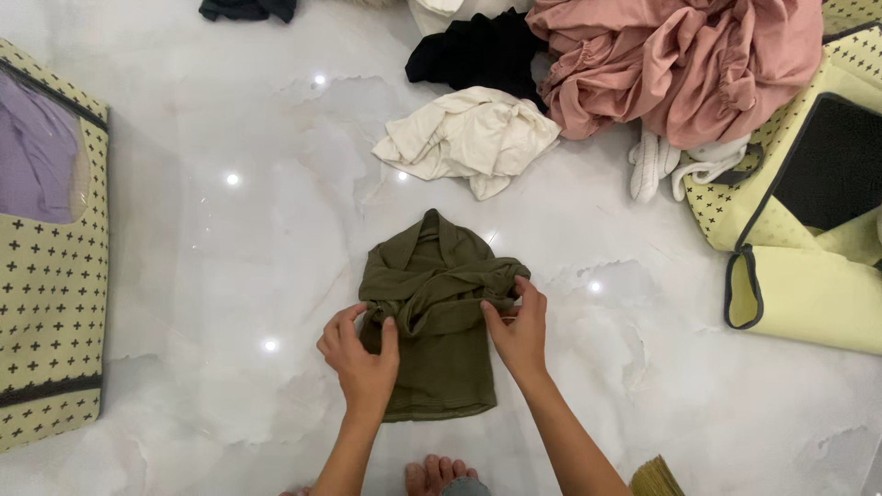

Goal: The person folds various items of clothing, including a brown vest, a white sweater, an olive green top, and a black garment, by hand on the floor and places them into a storage bin.

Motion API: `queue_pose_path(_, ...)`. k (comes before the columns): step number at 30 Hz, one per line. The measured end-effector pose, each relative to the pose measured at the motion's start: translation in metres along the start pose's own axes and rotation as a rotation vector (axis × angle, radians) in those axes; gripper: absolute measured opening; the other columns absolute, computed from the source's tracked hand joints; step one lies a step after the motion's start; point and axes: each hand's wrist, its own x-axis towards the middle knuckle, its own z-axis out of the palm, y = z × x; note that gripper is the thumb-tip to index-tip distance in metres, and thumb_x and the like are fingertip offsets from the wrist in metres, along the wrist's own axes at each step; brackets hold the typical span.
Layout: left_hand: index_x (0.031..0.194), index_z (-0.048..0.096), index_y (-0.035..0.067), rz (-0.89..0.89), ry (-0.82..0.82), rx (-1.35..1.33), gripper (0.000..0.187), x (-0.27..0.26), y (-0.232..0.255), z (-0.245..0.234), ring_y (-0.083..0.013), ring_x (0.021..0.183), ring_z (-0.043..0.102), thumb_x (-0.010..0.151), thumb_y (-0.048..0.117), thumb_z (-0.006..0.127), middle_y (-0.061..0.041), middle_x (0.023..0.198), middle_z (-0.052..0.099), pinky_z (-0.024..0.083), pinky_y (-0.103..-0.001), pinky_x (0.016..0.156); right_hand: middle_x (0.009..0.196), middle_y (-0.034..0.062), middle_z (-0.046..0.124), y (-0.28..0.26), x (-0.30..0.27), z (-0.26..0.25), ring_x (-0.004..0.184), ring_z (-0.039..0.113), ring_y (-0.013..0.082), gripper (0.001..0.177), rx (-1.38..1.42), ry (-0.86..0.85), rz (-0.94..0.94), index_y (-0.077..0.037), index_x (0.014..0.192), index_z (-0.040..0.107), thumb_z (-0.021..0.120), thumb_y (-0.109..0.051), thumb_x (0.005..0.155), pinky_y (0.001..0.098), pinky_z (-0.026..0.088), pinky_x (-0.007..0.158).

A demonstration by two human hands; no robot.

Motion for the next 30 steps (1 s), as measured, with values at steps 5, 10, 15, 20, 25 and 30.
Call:
queue_pose_path(5,0.154,0.034,0.004,-0.109,-0.31,0.187,0.088,0.022,0.03,-0.001,-0.0427,0.134,0.043,0.088,0.039,0.08,-0.025,0.14,0.047,0.03,-0.061,0.112,0.145,0.0372,0.035,-0.032,0.003,-0.015,0.124,0.059,0.0472,0.09,0.046,-0.058,0.127,0.007,0.154,0.026,0.076,-0.035,0.091,0.0543,0.06,0.096)
queue_pose_path(10,0.16,0.022,0.007,-0.156,-0.426,0.208,0.112,0.06,0.046,-0.01,-0.046,0.141,0.037,0.076,0.039,0.088,-0.029,0.148,0.039,0.03,-0.065,0.113,0.157,0.0373,0.014,-0.037,0.034,-0.02,0.141,0.035,0.0525,0.118,-0.027,-0.115,0.107,-0.002,0.163,0.012,0.088,-0.033,0.079,0.0639,0.043,0.11)
queue_pose_path(15,0.162,0.02,0.003,-0.098,-0.689,0.341,0.124,0.114,0.041,0.004,-0.0448,0.147,0.038,0.067,0.034,0.092,-0.033,0.153,0.04,0.034,-0.063,0.114,0.164,0.0333,0.025,-0.054,0.066,-0.024,0.155,0.023,0.0464,0.128,-0.07,-0.42,0.163,-0.005,0.164,0.022,0.096,-0.039,0.066,0.0614,0.025,0.123)
queue_pose_path(20,0.099,0.069,0.006,0.328,-0.924,0.325,0.02,0.12,0.043,-0.002,-0.0299,0.097,0.063,0.08,0.009,0.072,-0.012,0.097,0.067,0.052,-0.044,0.086,0.114,0.0179,0.069,-0.023,0.09,-0.023,0.114,0.063,0.0389,0.044,-0.368,-0.603,-0.224,-0.007,0.124,0.07,0.074,-0.011,0.08,0.0519,0.052,0.1)
queue_pose_path(25,0.092,0.061,0.02,1.188,-0.464,0.472,0.021,0.077,-0.049,-0.025,-0.0288,0.103,0.052,0.079,0.008,0.071,-0.004,0.111,0.052,0.045,-0.045,0.086,0.092,0.0039,0.049,0.039,0.019,-0.019,0.087,0.052,0.0285,0.021,-0.442,-0.087,-1.132,-0.018,0.089,0.064,0.065,0.001,0.08,0.0437,0.049,0.082)
queue_pose_path(30,0.113,0.067,0.022,1.445,-0.66,0.503,0.046,0.045,-0.073,-0.078,-0.0362,0.12,0.049,0.069,0.012,0.072,-0.017,0.141,0.051,0.036,-0.054,0.1,0.123,0.0179,0.057,0.064,-0.05,-0.037,0.11,0.049,0.0378,0.023,-0.426,-0.529,-1.162,-0.012,0.091,0.067,0.075,-0.033,0.089,0.0591,0.033,0.096)
